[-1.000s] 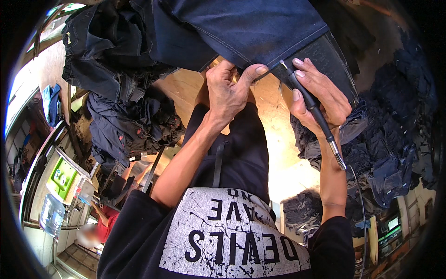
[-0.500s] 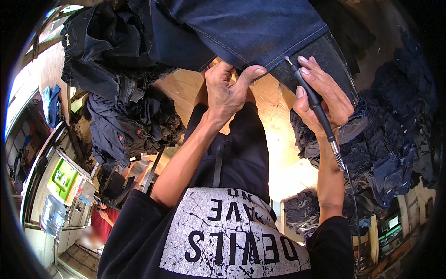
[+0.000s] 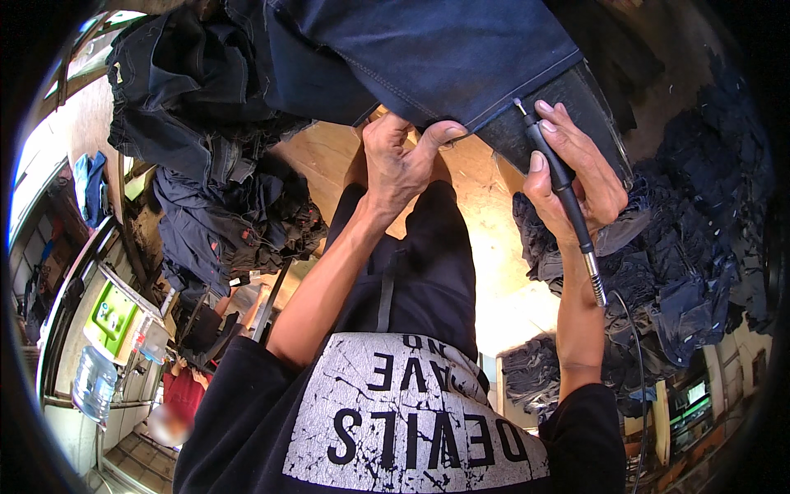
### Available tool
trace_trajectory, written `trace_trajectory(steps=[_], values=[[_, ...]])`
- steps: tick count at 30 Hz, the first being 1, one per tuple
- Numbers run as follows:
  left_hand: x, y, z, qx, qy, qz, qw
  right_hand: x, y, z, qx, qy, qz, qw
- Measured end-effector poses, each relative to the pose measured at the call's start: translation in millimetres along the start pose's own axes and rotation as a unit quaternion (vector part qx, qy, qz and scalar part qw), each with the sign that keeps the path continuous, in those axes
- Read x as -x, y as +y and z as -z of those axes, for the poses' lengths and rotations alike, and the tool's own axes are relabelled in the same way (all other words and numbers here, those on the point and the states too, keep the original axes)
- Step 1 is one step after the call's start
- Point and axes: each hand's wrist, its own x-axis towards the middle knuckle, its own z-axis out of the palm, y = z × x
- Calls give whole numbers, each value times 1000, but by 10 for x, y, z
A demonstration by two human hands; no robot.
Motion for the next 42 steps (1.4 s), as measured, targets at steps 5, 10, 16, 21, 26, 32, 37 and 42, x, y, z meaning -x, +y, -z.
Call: trace_trajectory(steps=[5, 10, 16, 21, 26, 32, 37, 42], values=[[3, -45, -15, 12, 6, -14, 1000, -13, 7, -4, 2, 3, -1, 1000], [17, -127, 90, -46, -74, -24, 996, 6, 29, -5, 3, 10, -5, 1000], [-10, -187, 70, -42, -65, -58, 995, 40, 76, -31, -4, 28, 5, 1000], [-27, -216, 6, -51, -23, -78, 995, -22, 98, 161, -50, 4, -45, 998], [-45, -332, -60, -95, 17, -13, 995, -76, 176, 226, -62, -52, 10, 997], [-43, -404, -161, -24, 33, -32, 999, -51, 146, 148, -60, -62, 22, 996], [-78, -401, -176, -53, 19, -36, 998, -66, 130, 108, -70, -60, 31, 995], [-102, -439, -234, 3, 46, -22, 999, -50, 135, 92, -64, -55, 32, 996]])
